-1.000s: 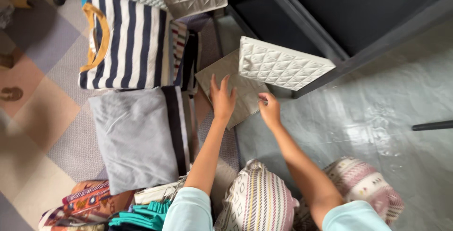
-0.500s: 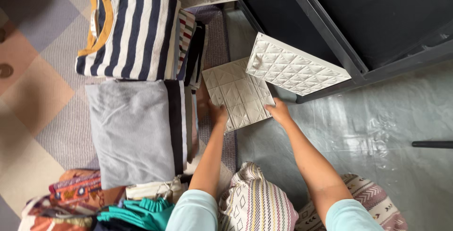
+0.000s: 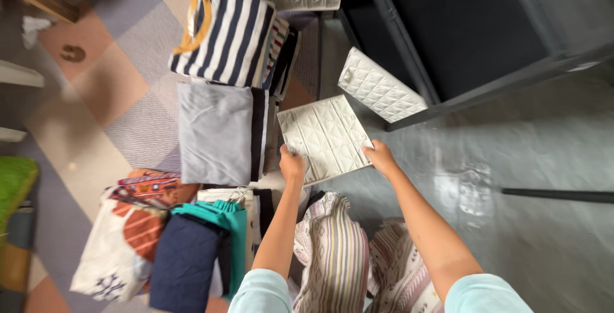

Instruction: The person kneels and assembles a black plastic storage unit by attaching side panels and inserting a drawer. They repeatedly align and press the panels into place, then insert and remove a drawer to test fit.

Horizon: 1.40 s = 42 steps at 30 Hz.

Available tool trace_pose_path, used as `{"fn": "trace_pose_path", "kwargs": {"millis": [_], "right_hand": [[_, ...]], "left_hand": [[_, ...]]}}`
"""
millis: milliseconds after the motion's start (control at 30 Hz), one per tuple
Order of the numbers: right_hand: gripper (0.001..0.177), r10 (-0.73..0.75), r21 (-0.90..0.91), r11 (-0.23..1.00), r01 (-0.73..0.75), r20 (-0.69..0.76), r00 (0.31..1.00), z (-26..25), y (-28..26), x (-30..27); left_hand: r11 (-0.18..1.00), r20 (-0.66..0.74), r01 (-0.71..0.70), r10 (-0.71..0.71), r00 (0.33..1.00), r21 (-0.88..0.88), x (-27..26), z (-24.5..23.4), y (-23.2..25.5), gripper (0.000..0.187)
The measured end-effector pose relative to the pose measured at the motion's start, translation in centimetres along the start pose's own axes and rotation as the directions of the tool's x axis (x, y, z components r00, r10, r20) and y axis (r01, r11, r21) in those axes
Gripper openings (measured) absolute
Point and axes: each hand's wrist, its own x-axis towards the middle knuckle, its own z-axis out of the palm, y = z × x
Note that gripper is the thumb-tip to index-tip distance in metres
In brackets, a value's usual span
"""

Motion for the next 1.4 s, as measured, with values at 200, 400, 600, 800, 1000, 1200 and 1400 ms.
{"fn": "trace_pose_path", "kwargs": {"millis": [200,400,600,800,1000,1200,1400], "right_hand": [[0.025,0.123,0.183,0.972,-0.149,0.147,0.981,-5.5,-7.9,-8.4],[0.024,-0.039,0.265,0.964,0.0,0.141,0.989,-11.9,-16.0,-15.7],[0.024,-0.088,0.261,0.964,0.057,0.109,0.99,-18.8,-24.7,-23.2],[0.026,-0.081,0.279,0.958,0.061,0.063,0.995,-26.7,-30.6,-31.0],[0.027,-0.1,0.17,0.98,0.104,-0.029,0.995,-35.8,-31.8,-37.7],[0.024,-0.124,0.16,0.976,0.145,-0.134,0.983,-42.8,-30.7,-40.3],[0.026,-0.048,0.307,0.941,0.14,-0.291,0.956,-46.5,-28.3,-42.3]], "left_hand": [[0.991,-0.002,-0.085,0.085,0.996,-0.105,-6.4,-6.4,4.8,0.053],[0.961,-0.069,-0.251,0.245,0.967,-0.112,-14.6,-15.2,13.5,0.044],[0.911,-0.069,-0.313,0.306,0.95,-0.268,-22.9,-24.0,23.2,0.033],[0.806,-0.013,-0.458,0.489,0.872,-0.375,-30.1,-28.6,32.3,0.039],[0.675,0.063,-0.524,0.642,0.764,-0.519,-38.5,-28.4,40.2,0.029],[0.675,0.202,-0.536,0.698,0.687,-0.508,-43.9,-26.5,46.3,0.032],[0.598,0.32,-0.648,0.801,0.506,-0.472,-45.7,-22.1,52.5,0.041]]}}
